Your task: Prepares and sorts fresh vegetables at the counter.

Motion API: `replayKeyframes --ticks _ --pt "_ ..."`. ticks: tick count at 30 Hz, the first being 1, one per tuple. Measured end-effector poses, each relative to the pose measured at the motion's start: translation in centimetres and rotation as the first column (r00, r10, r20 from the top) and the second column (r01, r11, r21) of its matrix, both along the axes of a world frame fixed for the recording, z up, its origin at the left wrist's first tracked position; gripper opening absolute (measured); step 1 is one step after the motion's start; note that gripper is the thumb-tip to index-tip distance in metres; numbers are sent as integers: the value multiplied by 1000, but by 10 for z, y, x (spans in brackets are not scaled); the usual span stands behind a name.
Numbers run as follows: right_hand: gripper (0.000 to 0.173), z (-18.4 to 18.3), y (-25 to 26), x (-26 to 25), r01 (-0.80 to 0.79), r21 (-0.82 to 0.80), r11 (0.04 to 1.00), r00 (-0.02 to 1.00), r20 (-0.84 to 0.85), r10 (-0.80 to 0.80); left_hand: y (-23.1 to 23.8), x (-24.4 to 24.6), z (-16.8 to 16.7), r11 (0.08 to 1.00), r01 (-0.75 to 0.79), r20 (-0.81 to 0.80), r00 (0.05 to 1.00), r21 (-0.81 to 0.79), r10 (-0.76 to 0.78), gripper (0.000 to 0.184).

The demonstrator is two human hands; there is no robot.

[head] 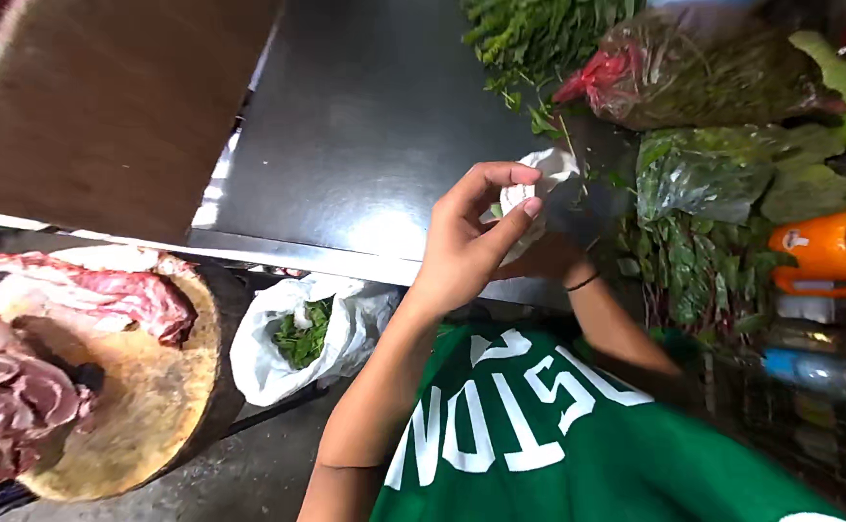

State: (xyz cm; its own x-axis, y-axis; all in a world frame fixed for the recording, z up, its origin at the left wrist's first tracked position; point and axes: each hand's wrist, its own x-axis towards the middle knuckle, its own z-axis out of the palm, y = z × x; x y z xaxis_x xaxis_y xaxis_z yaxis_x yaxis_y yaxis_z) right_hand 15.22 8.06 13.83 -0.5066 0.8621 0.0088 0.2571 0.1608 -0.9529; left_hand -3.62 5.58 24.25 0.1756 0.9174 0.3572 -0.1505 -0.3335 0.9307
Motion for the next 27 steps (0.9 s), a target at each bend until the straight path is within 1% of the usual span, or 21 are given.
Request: replayKeyframes --ticks 2,3,5,6,7,8,9,10,12,13,14,15,16,17,18,19,21,23,24,26,27 --pt "61 -4 9 -33 -143 -41 989 988 55 146 -6 -28 11 979 -160 -96 980 124 173 23" --pt "47 -2 16 -46 -213 -22 977 970 114 215 -11 -47 13 949 -266 -119 950 172 288 22" --pt "36 12 25 -63 -309 47 950 940 170 297 -28 -93 8 849 -482 -162 840 214 518 24" --pt "30 18 26 -68 -310 128 942 943 166 288 -41 -116 2 793 -577 -239 756 195 609 28" --pt "26 25 29 -75 -311 219 925 946 165 279 -57 -137 -4 740 -659 -377 656 137 654 31" --pt "25 34 31 -82 -329 295 897 942 175 288 -71 -154 -8 695 -717 -538 571 40 620 31" --pt "25 43 32 -91 -344 347 872 937 181 298 -84 -165 -12 666 -744 -675 523 -64 520 31" --pt "26 51 31 -101 -346 377 859 938 162 307 -93 -171 -18 655 -743 -759 505 -139 412 33" --pt "31 62 24 -124 -343 340 875 937 66 342 -99 -174 -35 681 -698 -797 532 -221 286 49" --pt "36 66 18 -134 -358 294 886 929 22 369 -96 -170 -42 730 -637 -751 602 -246 272 63" --pt "42 70 13 -145 -370 258 892 922 -13 387 -90 -163 -47 791 -546 -662 704 -275 256 79" --pt "46 72 10 -156 -373 234 898 917 -53 395 -82 -155 -53 854 -429 -518 823 -294 235 89" --pt "46 72 7 -167 -363 231 903 916 -87 391 -73 -142 -64 899 -325 -306 923 -293 234 85" --pt "43 75 6 -176 -347 241 906 918 -109 381 -64 -128 -75 921 -260 -75 966 -289 249 72" --pt "36 77 9 -184 -336 258 906 917 -131 378 -57 -121 -85 932 -217 86 964 -292 251 57" --pt "31 80 14 -188 -298 284 912 920 -170 353 -52 -120 -89 932 -203 132 959 -302 252 43" --pt "24 85 24 -186 -161 295 942 921 -299 252 -47 -132 -87 924 -222 31 969 -311 243 24" --pt "24 81 29 -177 -14 255 967 906 -406 120 -45 -154 -84 920 -248 -40 968 -304 248 24" --pt "25 76 28 -176 49 223 974 904 -425 52 -42 -165 -85 910 -272 -5 959 -312 285 26" --pt "30 62 11 -181 115 156 981 928 -370 -50 -34 -185 -87 895 -289 206 905 -340 371 27" --pt "31 55 -6 -189 111 123 986 952 -297 -70 -31 -193 -88 907 -251 343 865 -338 367 26"
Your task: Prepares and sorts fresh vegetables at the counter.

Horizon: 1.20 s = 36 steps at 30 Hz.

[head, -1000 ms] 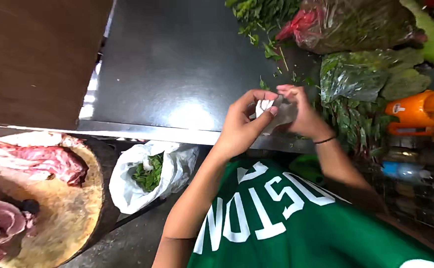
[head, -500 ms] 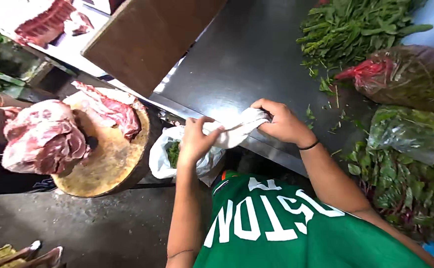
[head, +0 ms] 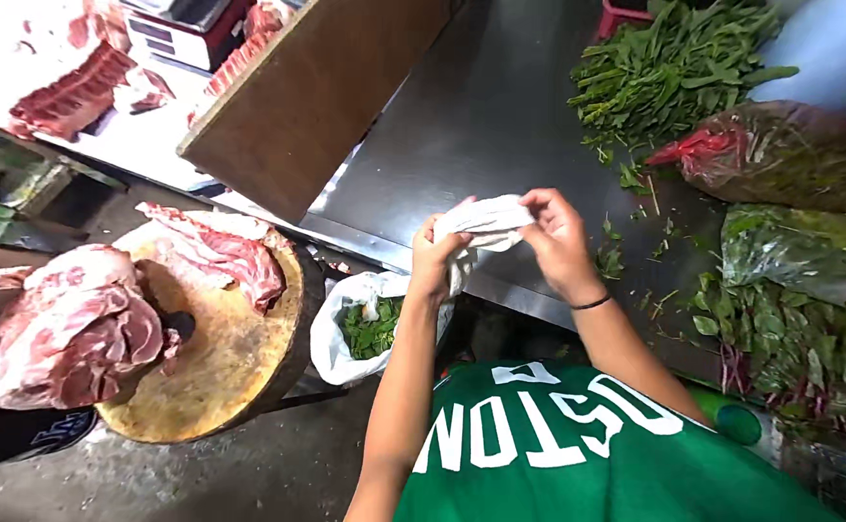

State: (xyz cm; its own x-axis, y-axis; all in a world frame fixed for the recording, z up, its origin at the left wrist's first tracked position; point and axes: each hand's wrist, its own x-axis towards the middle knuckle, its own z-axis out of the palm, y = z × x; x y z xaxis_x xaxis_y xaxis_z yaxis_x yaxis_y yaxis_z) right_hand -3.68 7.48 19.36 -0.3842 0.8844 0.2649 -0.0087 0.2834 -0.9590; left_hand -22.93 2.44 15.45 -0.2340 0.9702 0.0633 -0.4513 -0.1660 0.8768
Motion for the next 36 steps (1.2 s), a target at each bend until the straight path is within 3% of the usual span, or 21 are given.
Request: replayKeyframes --ticks 2,5,7,9,10,12,13,15,19,21,24,28,32,36 --pt "29 -21 -30 -24 -59 -99 993 996 54 65 2 -9 -1 995 -7 262 965 99 -19 27" --pt "32 -67 -42 -59 -237 -248 939 953 -246 176 -9 -32 1 988 13 396 915 156 -74 27" --pt "72 -85 -34 -79 -358 -377 854 914 -329 238 -26 -51 9 988 19 356 932 156 -74 43" --pt "106 -88 -29 -102 -500 -582 641 866 -347 360 -45 -61 19 996 6 224 974 85 -25 54" --pt "114 -86 -31 -116 -590 -658 469 803 -416 426 -53 -65 23 998 1 173 985 66 -12 54" --pt "116 -89 -44 -144 -724 -681 109 648 -618 446 -66 -75 20 996 -60 106 993 65 53 26" --pt "113 -94 -51 -157 -774 -633 -18 564 -703 433 -73 -84 14 994 -89 30 996 64 87 15" --pt "94 -96 -60 -179 -818 -556 -147 435 -766 474 -89 -105 7 992 -124 -99 987 33 127 14" --pt "15 -90 -62 -215 -769 -625 -133 324 -560 763 -107 -137 -5 983 -184 -176 968 -7 180 12" --pt "3 -91 -63 -231 -716 -685 -135 307 -483 820 -109 -153 -19 978 -208 -243 947 24 208 22" --pt "4 -94 -67 -252 -625 -780 -5 357 -291 888 -107 -170 -27 964 -259 -282 931 -62 232 42" --pt "12 -101 -73 -274 -569 -796 206 388 -39 921 -104 -182 -37 931 -333 -243 925 -150 292 50" --pt "28 -120 -79 -292 -586 -656 476 363 312 878 -106 -190 -61 856 -469 -216 878 -216 426 50" --pt "33 -149 -94 -303 -635 -494 594 371 480 795 -112 -195 -89 752 -581 -200 814 -312 545 50"
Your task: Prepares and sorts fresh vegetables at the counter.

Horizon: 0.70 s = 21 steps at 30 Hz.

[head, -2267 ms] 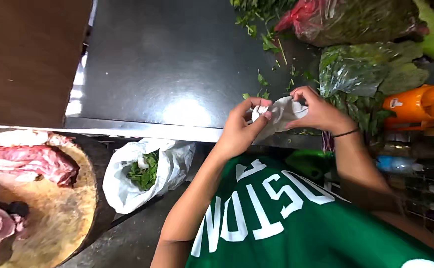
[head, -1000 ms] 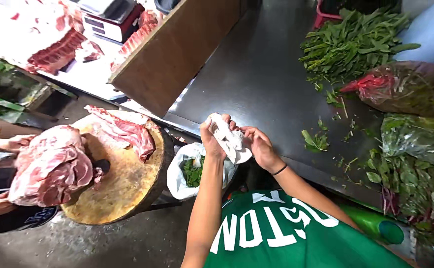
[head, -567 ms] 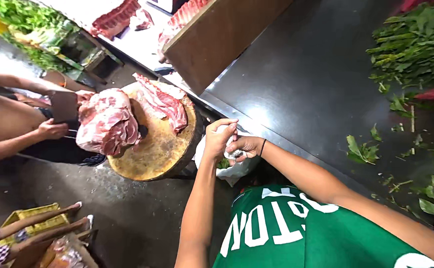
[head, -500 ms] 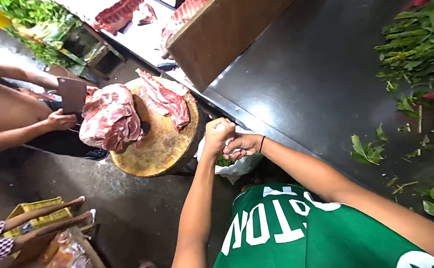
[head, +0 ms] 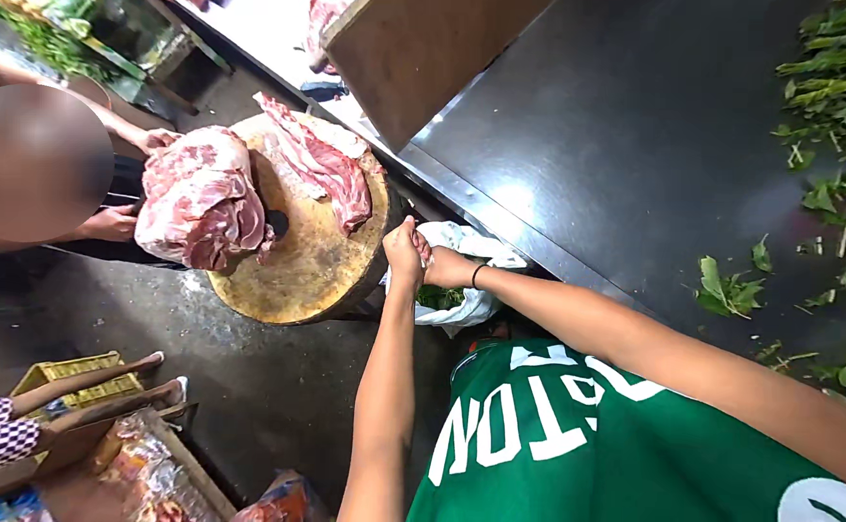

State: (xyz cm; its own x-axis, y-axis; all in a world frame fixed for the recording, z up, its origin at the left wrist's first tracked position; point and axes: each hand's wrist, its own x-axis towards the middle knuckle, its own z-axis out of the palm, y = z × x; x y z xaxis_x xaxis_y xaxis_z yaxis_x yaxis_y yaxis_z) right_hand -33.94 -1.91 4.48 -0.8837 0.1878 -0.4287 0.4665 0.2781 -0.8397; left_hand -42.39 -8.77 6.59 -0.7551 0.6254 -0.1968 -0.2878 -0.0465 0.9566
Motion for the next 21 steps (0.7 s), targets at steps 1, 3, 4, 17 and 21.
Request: replayKeyframes --ticks 1,3,4,17,21 --pt "34 -5 -5 1 11 27 1000 1000 8 -11 -1 1 -7 999 -33 12 999 -30 33 49" --pt "31 -7 -15 5 58 50 997 997 41 -61 -4 3 -18 991 -80 25 996 -106 83 50" --pt "30 -9 -20 7 80 65 995 995 57 -84 -5 4 -22 984 -107 39 993 -140 113 50" --pt "52 33 -33 29 23 249 968 999 20 -29 -18 5 -38 805 -289 -227 954 -517 196 50" --pt "56 -26 -39 14 112 226 968 994 -33 -107 -29 -6 -46 869 -154 -263 964 -471 29 49"
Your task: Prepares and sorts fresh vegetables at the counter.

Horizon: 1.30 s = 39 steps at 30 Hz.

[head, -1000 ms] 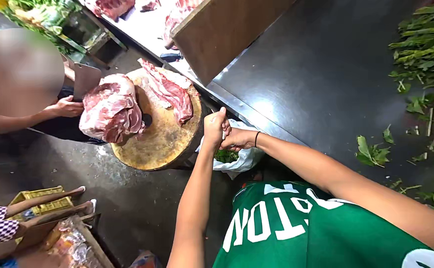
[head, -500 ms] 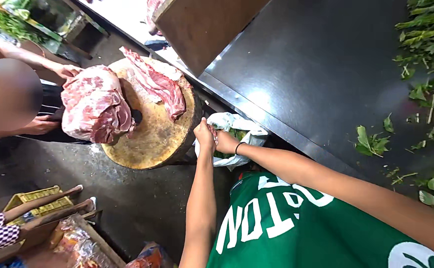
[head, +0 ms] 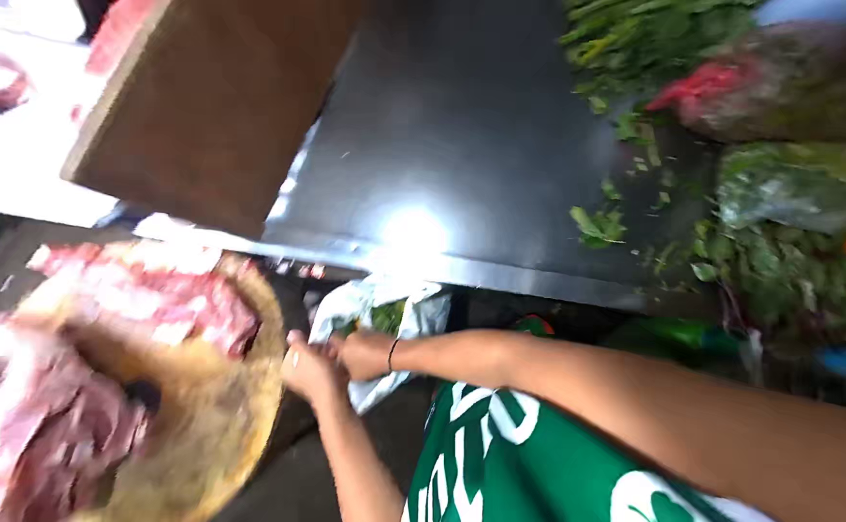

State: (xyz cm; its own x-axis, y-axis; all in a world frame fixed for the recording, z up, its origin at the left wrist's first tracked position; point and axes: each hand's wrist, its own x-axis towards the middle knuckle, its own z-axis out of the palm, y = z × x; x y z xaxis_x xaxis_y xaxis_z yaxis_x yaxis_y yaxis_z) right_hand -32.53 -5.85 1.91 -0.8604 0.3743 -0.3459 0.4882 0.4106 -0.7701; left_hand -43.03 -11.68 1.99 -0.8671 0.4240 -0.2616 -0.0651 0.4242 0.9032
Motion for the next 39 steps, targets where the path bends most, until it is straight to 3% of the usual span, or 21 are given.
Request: replayKeyframes --ticks 5,9,11,13,15,19,22,27,30,33,35,37,39 --pt "70 -1 27 16 -56 58 997 998 40 53 3 8 -4 977 136 56 988 161 -147 35" --pt "79 13 63 56 -72 85 994 996 66 67 21 20 -3 932 349 -98 935 99 -340 34" --pt "75 17 79 92 19 109 994 999 28 -23 30 17 1 862 503 -208 851 58 -483 32" --pt "63 20 93 133 114 189 975 991 47 -125 44 5 4 778 600 -415 670 -186 -616 36" --pt "44 27 101 177 219 254 942 967 72 -244 67 -6 10 716 605 -483 539 -348 -690 42" --pt "33 26 94 254 431 244 869 881 96 -464 112 -25 23 683 684 -466 532 -255 -707 42" --pt "33 15 73 298 597 250 762 774 72 -630 132 -7 40 652 730 -461 516 -204 -722 39" --pt "30 -6 40 346 769 226 598 608 28 -793 146 41 51 579 810 -238 582 93 -777 24" --pt "35 7 41 350 807 69 586 590 -79 -804 151 85 64 559 755 2 594 342 -804 20" --pt "39 24 56 335 729 -108 676 650 -199 -733 158 131 76 482 712 103 505 511 -857 32" --pt "41 34 70 324 647 -126 752 721 -220 -657 171 153 75 387 807 17 424 446 -905 38" --pt "41 35 82 323 584 -79 808 787 -190 -587 194 161 71 292 941 -109 312 168 -944 38" --pt "40 31 88 335 560 -37 828 818 -131 -560 222 162 65 221 960 -195 187 -171 -963 42"
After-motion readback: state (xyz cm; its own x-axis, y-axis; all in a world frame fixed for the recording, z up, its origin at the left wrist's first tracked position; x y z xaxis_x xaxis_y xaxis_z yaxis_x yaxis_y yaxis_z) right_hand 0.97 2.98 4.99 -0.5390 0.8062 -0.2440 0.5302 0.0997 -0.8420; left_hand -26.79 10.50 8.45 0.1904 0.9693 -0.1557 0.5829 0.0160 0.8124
